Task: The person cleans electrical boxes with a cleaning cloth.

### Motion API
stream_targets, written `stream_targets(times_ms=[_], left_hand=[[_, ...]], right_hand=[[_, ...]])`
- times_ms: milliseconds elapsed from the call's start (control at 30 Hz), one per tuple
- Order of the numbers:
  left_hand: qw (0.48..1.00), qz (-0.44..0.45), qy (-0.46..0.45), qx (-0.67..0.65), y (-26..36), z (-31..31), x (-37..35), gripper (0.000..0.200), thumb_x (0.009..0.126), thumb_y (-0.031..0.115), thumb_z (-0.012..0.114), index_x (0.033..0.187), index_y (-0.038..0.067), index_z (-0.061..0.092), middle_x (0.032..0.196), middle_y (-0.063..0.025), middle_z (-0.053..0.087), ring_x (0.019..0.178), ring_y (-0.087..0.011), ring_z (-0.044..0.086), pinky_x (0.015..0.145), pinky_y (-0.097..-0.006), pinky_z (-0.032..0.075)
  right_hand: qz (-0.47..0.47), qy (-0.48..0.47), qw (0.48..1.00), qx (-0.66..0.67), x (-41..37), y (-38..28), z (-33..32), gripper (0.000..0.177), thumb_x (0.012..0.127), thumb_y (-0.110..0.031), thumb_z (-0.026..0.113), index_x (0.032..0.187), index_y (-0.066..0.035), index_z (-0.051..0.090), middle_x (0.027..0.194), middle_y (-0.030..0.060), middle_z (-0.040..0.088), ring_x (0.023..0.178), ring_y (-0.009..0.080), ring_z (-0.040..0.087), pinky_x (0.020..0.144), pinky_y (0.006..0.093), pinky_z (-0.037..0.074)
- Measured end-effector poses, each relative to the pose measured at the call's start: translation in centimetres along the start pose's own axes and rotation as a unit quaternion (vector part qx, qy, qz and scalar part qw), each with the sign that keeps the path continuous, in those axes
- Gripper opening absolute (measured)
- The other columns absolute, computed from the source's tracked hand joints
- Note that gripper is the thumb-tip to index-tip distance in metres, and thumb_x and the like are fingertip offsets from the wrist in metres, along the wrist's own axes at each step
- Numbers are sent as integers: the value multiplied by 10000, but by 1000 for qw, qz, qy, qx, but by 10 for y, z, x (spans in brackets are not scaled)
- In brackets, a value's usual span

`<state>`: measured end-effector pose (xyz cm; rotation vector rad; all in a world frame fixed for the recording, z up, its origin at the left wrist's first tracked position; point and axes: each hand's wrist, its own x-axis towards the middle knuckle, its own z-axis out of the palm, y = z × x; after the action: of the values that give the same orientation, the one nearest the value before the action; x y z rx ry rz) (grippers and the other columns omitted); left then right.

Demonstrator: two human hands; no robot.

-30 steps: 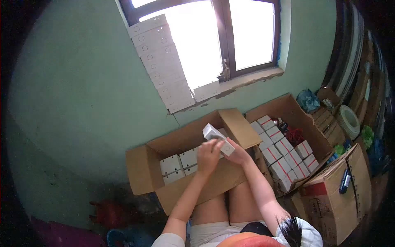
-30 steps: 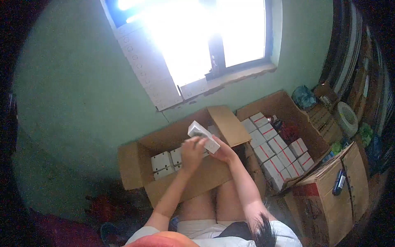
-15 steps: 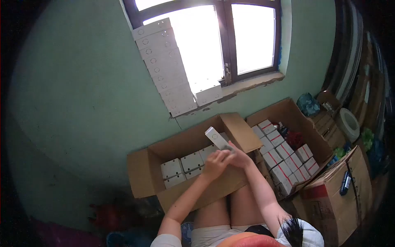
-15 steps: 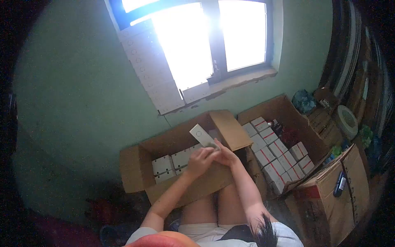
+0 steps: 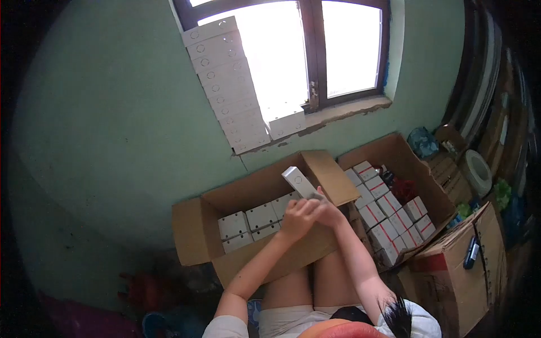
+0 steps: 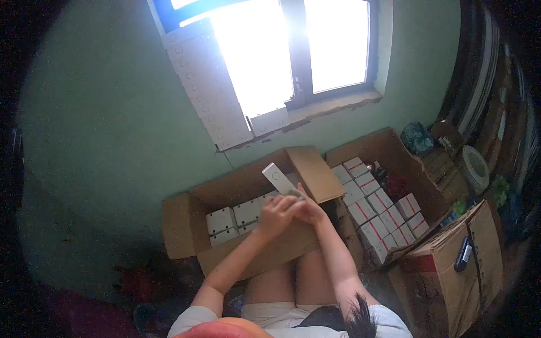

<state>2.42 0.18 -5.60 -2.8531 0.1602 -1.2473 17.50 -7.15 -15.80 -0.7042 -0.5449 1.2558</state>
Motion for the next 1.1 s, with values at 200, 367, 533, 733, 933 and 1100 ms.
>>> stream_targets(times_ms=[200,367,533,733,933,1100], left_hand=[[991,-116,66,18,-10,-17,23,298,774,143,677,1067,198,669,1002,10,619,872,-190,619,755,-357,460],[1000,9,20,-2,13,-4,1,315,784,166,650,1090,239,668,1064,11,604,907,-188,614,790,-369,466],[999,12,50,-17,1,-17,16,301,803,144,656,1092,225,671,1088,-5,594,916,-201,605,791,-376,463],[986,-97,68,-116,-14,-35,30,279,833,101,659,1107,154,664,989,-46,617,893,-245,610,761,-394,483],[995,-35,16,-95,9,-14,2,355,832,129,635,1181,194,643,1144,-48,539,939,-237,594,773,-348,511],[998,13,-20,63,-7,-14,0,465,761,152,671,1217,236,634,1124,-4,532,992,-196,562,837,-345,483]], right_hand=[[-107,9,981,162,-6,-15,32,524,1012,-416,440,1366,-31,452,1272,116,568,1181,239,544,1065,411,387],[-106,47,980,161,-16,-17,26,550,964,-418,519,1328,-7,480,1199,156,599,1080,249,606,935,388,497],[-83,-21,980,179,-14,-19,32,522,985,-409,485,1318,-8,493,1197,130,607,1074,235,610,939,379,500],[-52,-101,974,198,1,-10,11,437,1002,-387,456,1303,-78,524,1236,48,580,1120,178,574,916,345,508],[-210,-27,965,-155,-13,-8,16,360,1037,-344,411,1267,-101,543,1138,34,597,1043,163,592,850,323,526],[-21,9,997,71,-10,-11,21,466,1047,-465,346,1338,-133,496,1239,22,559,1126,165,547,906,375,501]])
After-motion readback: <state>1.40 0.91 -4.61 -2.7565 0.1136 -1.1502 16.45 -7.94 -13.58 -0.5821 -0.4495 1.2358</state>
